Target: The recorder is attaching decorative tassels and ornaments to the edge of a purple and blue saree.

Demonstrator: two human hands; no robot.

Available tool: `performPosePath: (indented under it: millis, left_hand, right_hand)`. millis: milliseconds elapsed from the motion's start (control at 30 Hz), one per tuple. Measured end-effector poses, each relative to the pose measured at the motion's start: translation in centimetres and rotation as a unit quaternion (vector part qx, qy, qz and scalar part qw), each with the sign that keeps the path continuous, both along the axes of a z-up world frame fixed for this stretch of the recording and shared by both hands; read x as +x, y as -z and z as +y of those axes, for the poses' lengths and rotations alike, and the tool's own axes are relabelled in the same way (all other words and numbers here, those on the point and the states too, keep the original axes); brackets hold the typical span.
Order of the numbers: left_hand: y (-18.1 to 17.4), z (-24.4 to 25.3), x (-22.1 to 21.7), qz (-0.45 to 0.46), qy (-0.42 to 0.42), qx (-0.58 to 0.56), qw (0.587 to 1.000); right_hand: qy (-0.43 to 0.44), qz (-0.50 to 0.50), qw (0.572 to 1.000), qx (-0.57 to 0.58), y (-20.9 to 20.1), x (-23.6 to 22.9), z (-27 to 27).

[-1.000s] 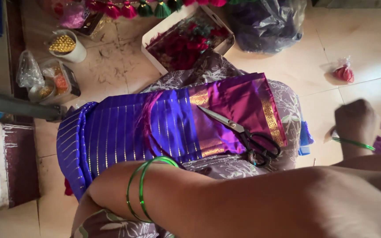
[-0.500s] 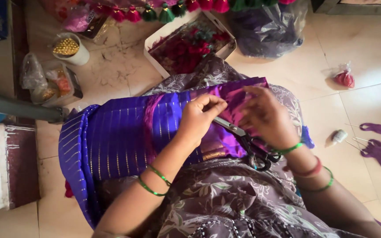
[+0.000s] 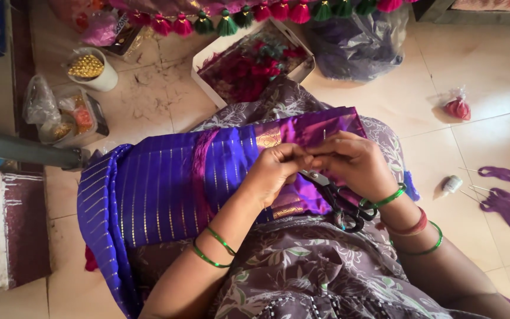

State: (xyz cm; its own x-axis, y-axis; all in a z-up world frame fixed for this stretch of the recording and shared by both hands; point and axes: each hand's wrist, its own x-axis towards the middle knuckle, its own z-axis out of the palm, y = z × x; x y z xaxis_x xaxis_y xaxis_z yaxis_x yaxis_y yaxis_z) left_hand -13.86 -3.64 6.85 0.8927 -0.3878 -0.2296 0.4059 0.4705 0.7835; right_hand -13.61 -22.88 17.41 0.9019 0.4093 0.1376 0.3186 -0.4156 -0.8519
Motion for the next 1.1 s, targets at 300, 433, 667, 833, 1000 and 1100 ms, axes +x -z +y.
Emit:
performPosePath:
  millis: [300, 433, 667, 833, 1000, 1100]
  left_hand:
    - [-0.1, -1.2, -0.2, 0.029, -0.054, -0.022, 0.998]
    - [-3.7, -1.1, -0.6, -0.23, -0.158, 0.221, 0.934]
    - [-5.3, -1.0, -0.2, -0.384, -0.234, 0.404, 0.796]
    - [-4.1, -0.8, 0.2, -0.231, -0.218, 0.306, 0.897]
    - [-2.6, -0.7, 0.8, -0.108, -0.185, 0.107, 0.971]
    - [-3.3, -0.7, 0.7, -0.077, -0.166, 0.034, 0.983]
  right_hand:
    - [0.006, 0.027, 0.999, 0.028, 0.9, 0.7, 0.2]
    - [0.043, 0.047, 0.997, 0.041, 2.0, 1.1, 0.4]
    - [0.09, 0.001, 0.996, 0.022, 1.9, 1.0, 0.6]
    - [0.1, 0.028, 0.991, 0.08, 0.3, 0.2, 0.5]
    - [0.073, 0.094, 0.982, 0.144, 1.7, -0.6, 0.1]
    - [0.075, 0.137, 0.976, 0.152, 2.2, -0.8, 0.3]
